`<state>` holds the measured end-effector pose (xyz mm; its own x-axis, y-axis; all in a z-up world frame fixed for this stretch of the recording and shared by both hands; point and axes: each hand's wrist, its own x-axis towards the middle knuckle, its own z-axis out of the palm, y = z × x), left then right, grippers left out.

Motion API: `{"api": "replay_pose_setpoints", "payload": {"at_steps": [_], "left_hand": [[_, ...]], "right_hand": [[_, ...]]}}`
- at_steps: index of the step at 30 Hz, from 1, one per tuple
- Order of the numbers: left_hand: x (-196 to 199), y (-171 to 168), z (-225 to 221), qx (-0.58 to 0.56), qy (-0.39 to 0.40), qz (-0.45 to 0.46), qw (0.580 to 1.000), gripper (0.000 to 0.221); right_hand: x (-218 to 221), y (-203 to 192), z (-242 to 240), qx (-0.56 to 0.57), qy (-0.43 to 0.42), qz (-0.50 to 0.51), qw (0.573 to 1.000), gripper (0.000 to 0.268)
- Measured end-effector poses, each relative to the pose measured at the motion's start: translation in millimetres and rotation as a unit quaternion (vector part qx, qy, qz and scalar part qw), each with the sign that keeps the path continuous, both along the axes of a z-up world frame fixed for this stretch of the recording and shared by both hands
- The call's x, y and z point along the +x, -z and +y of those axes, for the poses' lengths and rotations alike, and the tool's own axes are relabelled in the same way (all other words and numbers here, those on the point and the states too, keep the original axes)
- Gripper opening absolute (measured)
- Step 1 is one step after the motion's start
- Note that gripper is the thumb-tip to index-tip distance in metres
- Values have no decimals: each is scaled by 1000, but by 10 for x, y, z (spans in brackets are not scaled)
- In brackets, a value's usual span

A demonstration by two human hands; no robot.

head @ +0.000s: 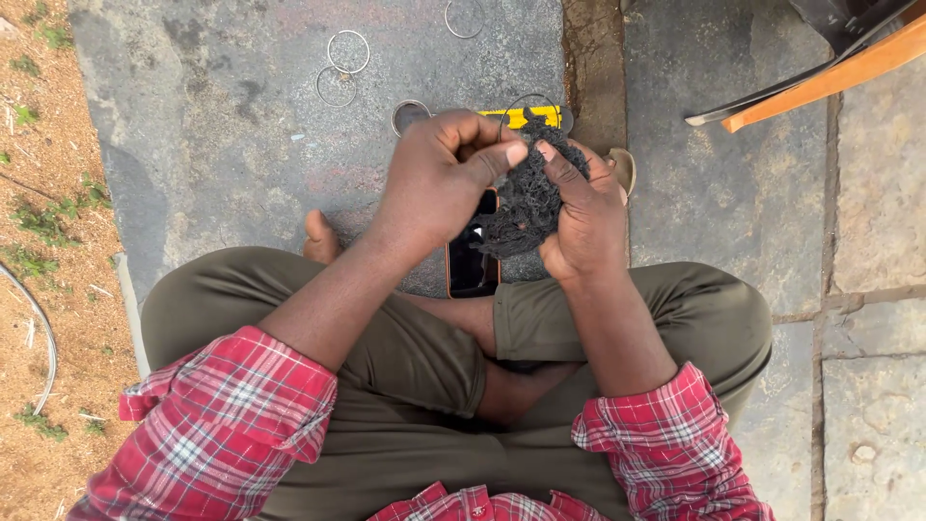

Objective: Clean and prepare a small circular motorcycle part using a utility knife and cloth.

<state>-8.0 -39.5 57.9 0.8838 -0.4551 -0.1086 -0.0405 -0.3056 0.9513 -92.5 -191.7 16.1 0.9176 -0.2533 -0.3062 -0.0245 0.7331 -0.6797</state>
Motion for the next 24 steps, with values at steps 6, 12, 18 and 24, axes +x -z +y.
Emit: {"api": "replay_pose_setpoints", "payload": {"at_steps": [6,12,18,24], "left_hand": [[148,-251,34,107,47,19,993,22],[75,-70,47,-98,-33,175,979,14],[34,119,-25,-120,-44,200,971,20],[110,-15,39,-64,-11,145,987,17]], "right_hand": [[2,137,-85,-46,-13,-19,999,16],[16,101,130,9,-9,-23,1000,20],[-9,43,71,34,-13,-14,999,23],[41,0,47,22,-8,8,1000,23]]}}
